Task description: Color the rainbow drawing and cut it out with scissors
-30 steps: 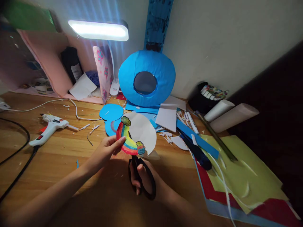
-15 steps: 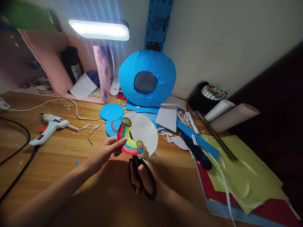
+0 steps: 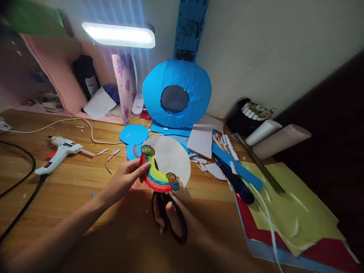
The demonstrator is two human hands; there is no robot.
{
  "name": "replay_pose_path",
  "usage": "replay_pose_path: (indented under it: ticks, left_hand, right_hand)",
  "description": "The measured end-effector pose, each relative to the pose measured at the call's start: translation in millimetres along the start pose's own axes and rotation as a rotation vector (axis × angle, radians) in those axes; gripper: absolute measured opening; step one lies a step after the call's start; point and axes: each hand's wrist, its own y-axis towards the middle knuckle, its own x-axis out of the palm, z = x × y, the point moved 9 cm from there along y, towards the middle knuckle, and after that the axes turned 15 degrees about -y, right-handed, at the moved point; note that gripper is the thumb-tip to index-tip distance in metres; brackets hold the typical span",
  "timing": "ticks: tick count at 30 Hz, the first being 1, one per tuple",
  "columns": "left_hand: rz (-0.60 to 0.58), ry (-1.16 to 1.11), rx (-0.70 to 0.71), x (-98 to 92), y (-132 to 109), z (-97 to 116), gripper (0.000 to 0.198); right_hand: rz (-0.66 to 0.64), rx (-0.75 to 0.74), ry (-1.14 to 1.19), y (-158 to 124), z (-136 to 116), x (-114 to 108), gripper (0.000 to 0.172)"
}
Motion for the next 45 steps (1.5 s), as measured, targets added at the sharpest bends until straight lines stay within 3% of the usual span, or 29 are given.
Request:
replay_pose_path:
  ticks: [6, 14, 24, 30, 37, 45]
  left_hand:
    - [-0.020, 0.001, -0.011, 2.7, 0.2, -3.4, 0.036]
    - [-0.021, -0.001, 0.004, 2.5, 0.2, -1.7, 0.036]
    - [0.029, -0.011, 0.028, -1.8, -1.4, -1.3, 0.035]
    - [0.077, 0.034, 0.055, -7.1, -0.7, 3.2, 0.037]
    - [0.039, 0.072, 0.013, -4.2, 1.0, 2.6, 0.040]
    - [0.022, 0.041, -0.007, -3.4, 2.0, 0.5, 0.039]
  right_hand:
    - [0.035, -0.022, 0.098, -2.7, 13.1, -0.6, 0.076]
    - [0.028, -0.054, -0.003, 2.1, 4.2, -5.4, 0.071]
    - [0.033, 0.000, 0.045, -2.6, 13.7, -5.8, 0.064]
    - [0.006, -0.008, -0.043, -1.2, 0.4, -6.1, 0.065]
    - [-0.023, -0.007, -0.057, 0.6, 5.4, -2.2, 0.074]
    - [0.000, -0.019, -0.065, 0.1, 7.1, -7.5, 0.068]
